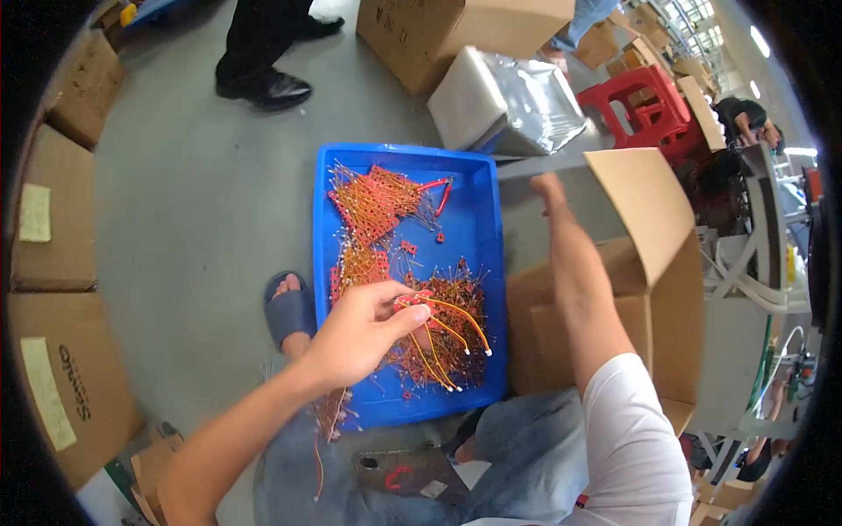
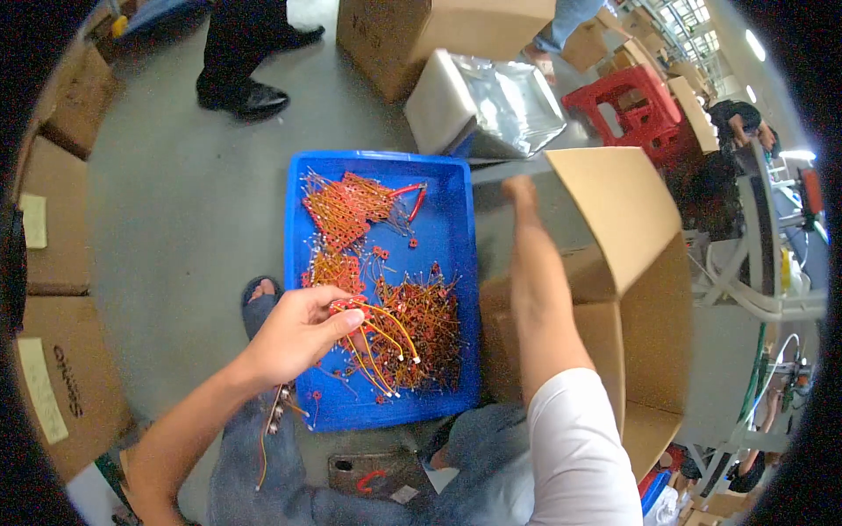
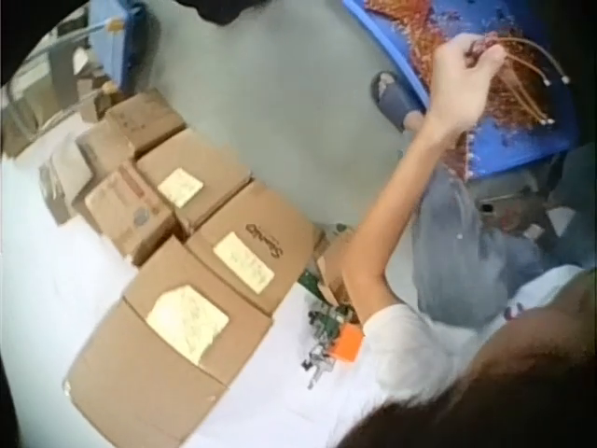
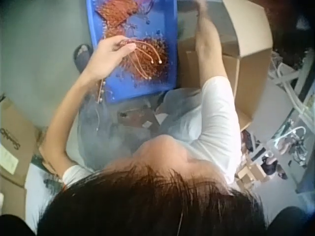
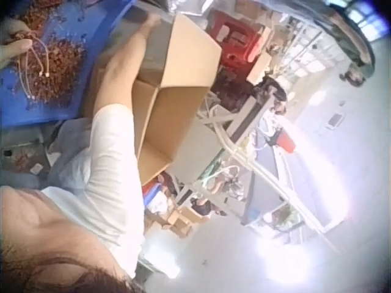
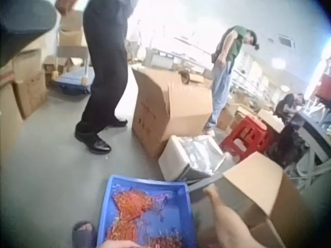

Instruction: The person sorts electronic components by hand, organizing them into bundles and groups within a blue tray and a cardboard box.

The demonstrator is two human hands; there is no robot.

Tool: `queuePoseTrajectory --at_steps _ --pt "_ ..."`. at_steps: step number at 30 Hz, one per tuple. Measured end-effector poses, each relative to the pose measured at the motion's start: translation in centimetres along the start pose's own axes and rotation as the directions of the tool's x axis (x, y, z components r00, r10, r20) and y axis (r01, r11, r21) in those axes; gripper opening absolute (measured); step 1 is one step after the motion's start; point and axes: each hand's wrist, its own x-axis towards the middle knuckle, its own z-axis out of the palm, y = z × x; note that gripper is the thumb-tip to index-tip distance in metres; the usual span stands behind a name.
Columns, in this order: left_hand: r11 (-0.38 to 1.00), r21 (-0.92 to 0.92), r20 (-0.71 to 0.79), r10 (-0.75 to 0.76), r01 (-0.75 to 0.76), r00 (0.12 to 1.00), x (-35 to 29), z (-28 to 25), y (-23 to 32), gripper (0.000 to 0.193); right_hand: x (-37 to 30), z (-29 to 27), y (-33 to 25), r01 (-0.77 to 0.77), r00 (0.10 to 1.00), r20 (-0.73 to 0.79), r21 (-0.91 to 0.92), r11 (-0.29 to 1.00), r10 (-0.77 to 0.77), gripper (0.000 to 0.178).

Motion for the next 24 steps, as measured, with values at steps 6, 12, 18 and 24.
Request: queuePoseTrajectory --at_steps 6,12,18,24 --pt "0.86 -0.412 -0.07 -0.358 0.299 0.931 4.2 -1.6 -7.3 0.023 11.7 2.9 2.4 -0.09 0.994 -0.093 -0.507 0.857 0.05 0.074" --pt "0.758 -0.496 -0.098 -0.533 0.423 0.84 5.1 -3.1 -8.5 0.021 22.1 2.4 4.6 -0.012 0.994 0.068 -0.707 0.707 0.086 0.073" --pt "0.806 -0.389 -0.076 -0.511 0.447 0.856 6.1 -1.6 -9.0 0.025 19.8 6.3 5.1 -0.022 1.0 -0.008 -0.604 0.797 0.021 0.059" --pt "0.911 -0.234 0.112 -0.322 0.34 0.94 5.3 0.9 -10.1 0.028 5.1 4.5 -0.7 0.065 0.996 0.078 -0.422 0.904 -0.036 0.045"
